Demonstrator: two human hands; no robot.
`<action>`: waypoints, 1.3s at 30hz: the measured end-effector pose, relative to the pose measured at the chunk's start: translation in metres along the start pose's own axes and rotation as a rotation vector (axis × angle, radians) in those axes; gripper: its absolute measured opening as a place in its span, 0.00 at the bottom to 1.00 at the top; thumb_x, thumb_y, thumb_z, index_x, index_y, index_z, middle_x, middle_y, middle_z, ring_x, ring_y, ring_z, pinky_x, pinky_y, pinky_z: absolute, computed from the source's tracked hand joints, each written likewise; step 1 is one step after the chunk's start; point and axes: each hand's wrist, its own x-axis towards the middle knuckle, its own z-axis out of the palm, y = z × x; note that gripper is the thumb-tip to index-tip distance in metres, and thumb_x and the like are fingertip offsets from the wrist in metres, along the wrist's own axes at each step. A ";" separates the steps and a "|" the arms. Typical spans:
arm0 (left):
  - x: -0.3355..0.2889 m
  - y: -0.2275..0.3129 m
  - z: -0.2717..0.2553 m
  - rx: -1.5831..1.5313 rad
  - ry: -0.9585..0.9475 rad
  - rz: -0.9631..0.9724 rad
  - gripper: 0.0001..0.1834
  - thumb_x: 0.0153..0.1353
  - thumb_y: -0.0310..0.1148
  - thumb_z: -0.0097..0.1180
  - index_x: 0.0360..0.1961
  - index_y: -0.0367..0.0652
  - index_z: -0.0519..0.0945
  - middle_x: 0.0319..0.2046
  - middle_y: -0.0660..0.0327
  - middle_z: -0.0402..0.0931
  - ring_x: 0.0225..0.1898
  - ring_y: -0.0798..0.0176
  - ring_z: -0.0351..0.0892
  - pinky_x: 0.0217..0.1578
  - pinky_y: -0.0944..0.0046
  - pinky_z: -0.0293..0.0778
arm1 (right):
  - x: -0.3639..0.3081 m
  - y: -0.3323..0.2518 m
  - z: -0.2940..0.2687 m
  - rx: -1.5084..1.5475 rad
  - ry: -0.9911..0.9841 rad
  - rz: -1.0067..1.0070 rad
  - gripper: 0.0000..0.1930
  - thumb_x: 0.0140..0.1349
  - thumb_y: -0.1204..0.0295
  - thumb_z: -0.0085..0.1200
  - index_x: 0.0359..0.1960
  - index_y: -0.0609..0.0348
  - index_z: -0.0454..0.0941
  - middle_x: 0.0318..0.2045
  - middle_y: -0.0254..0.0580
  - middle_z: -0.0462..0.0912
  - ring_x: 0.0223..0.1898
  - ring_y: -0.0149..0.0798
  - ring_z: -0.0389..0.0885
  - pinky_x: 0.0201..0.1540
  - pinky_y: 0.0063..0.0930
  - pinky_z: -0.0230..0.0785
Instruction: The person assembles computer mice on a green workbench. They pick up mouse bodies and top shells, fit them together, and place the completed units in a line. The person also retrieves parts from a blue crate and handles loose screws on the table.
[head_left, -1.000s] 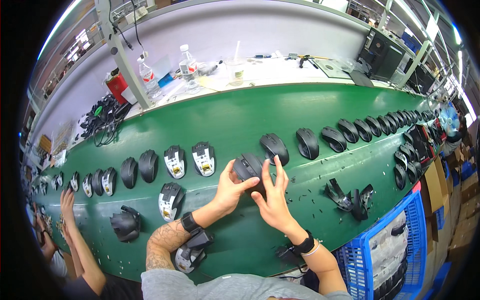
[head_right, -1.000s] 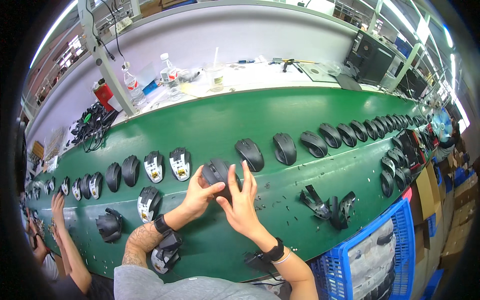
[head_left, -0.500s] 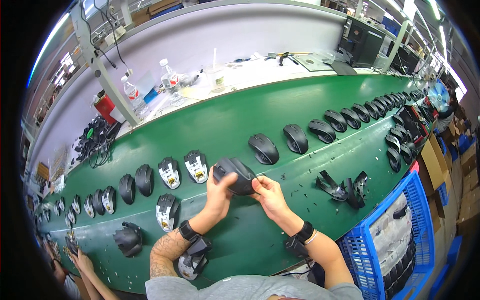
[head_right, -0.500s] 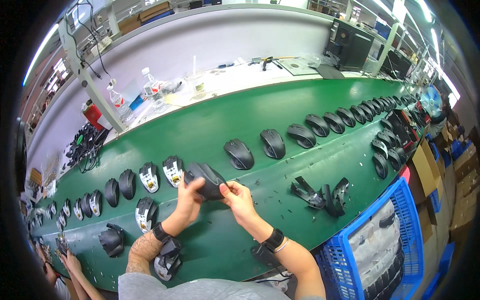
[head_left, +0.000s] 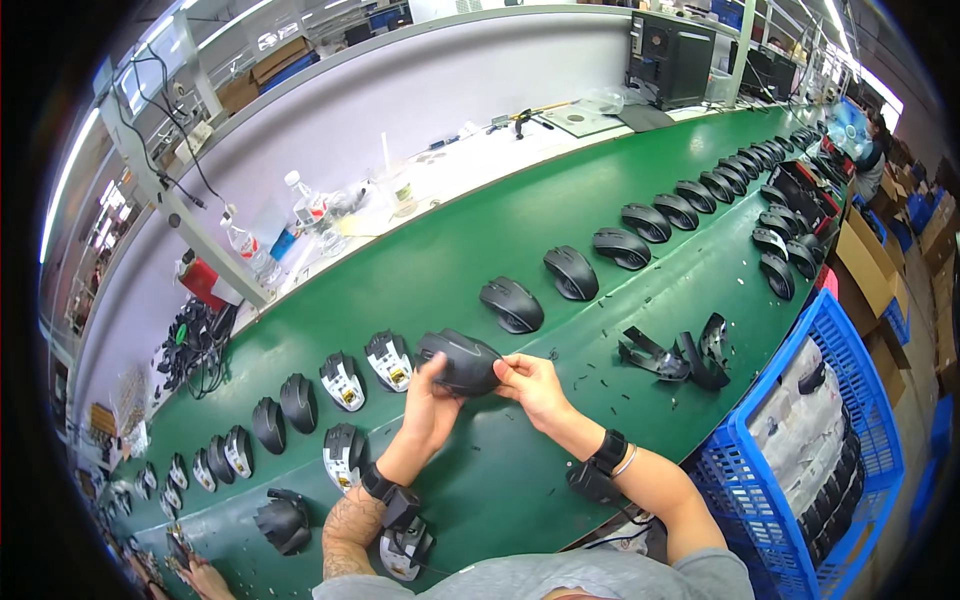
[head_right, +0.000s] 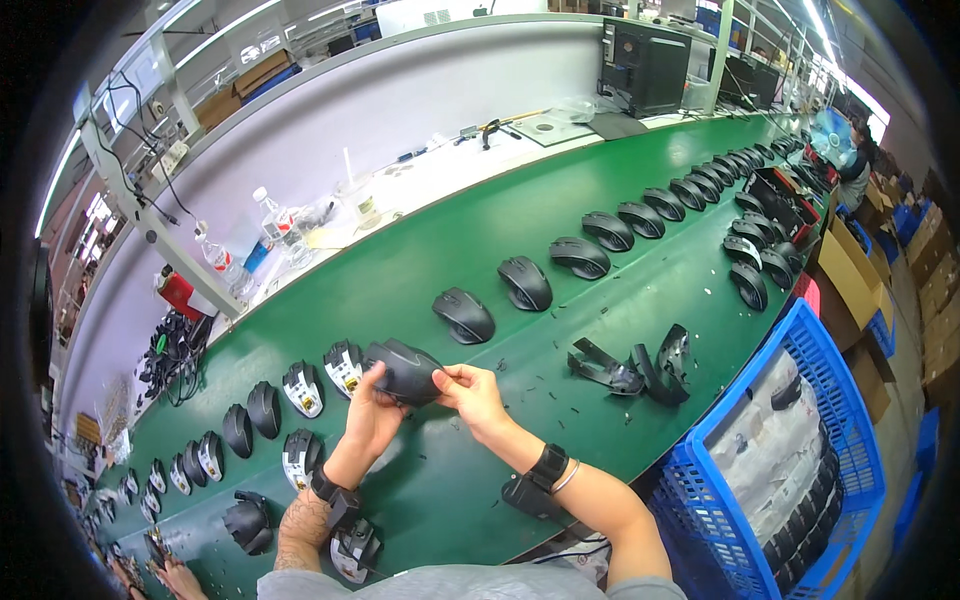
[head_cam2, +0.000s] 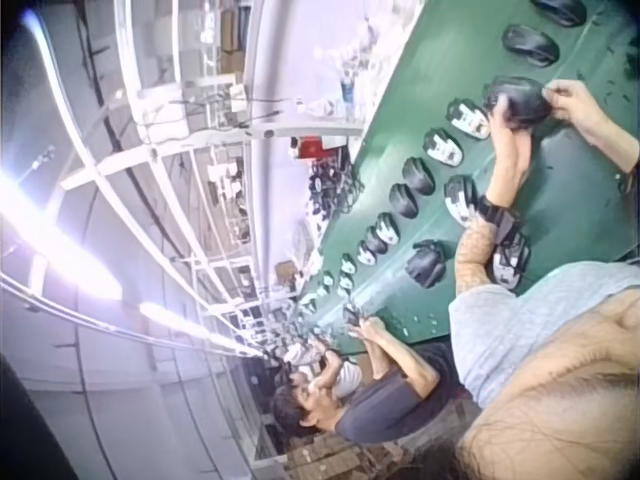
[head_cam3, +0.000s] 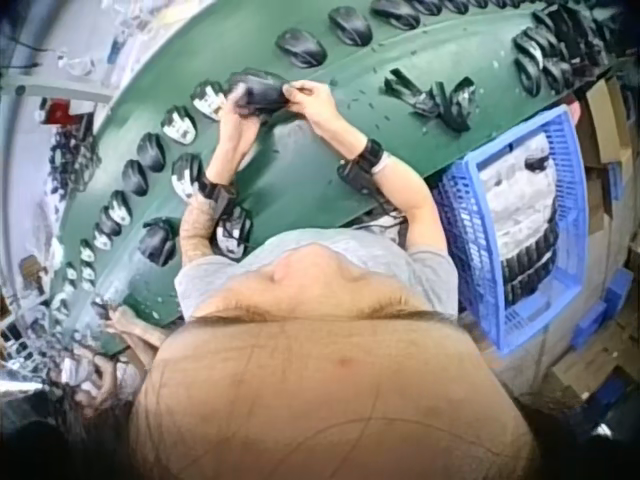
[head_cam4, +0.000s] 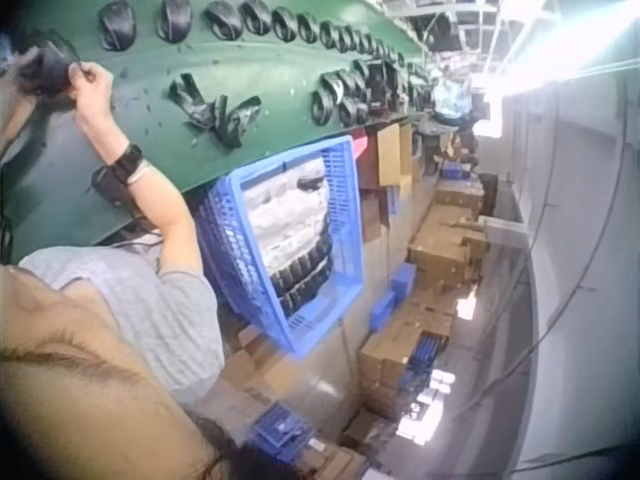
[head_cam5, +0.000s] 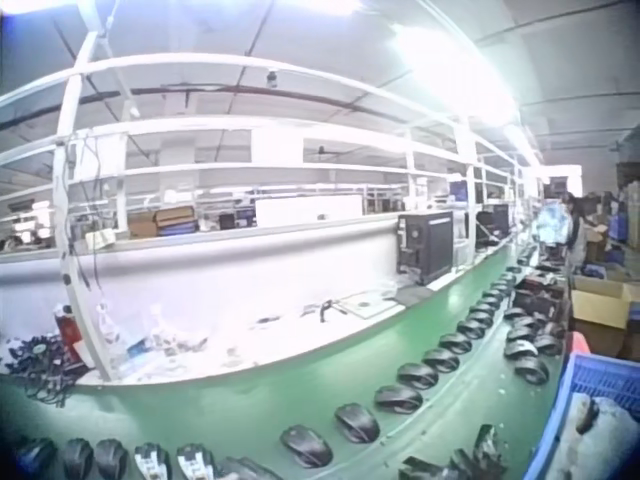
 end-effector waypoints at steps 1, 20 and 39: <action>-0.001 0.000 0.002 0.071 -0.032 0.019 0.19 0.61 0.40 0.51 0.49 0.40 0.68 0.45 0.57 0.73 0.46 0.58 0.75 0.49 0.54 0.70 | 0.002 -0.001 -0.003 0.010 0.012 0.021 0.16 0.58 0.64 0.58 0.39 0.66 0.76 0.33 0.42 0.81 0.35 0.29 0.79 0.38 0.25 0.73; 0.055 -0.005 0.001 1.736 0.139 0.651 0.33 0.52 0.35 0.60 0.57 0.38 0.61 0.63 0.47 0.45 0.63 0.46 0.51 0.61 0.49 0.51 | -0.015 -0.098 -0.075 -1.694 0.230 -0.103 0.16 0.48 0.77 0.58 0.41 0.64 0.73 0.42 0.55 0.74 0.42 0.53 0.77 0.47 0.39 0.71; 0.037 -0.007 0.027 0.527 -0.099 0.204 0.10 0.62 0.33 0.53 0.37 0.37 0.80 0.34 0.60 0.80 0.37 0.69 0.78 0.35 0.69 0.77 | -0.012 -0.065 0.002 -1.204 -0.014 -0.711 0.33 0.43 0.76 0.65 0.55 0.62 0.68 0.44 0.49 0.74 0.44 0.49 0.75 0.47 0.32 0.69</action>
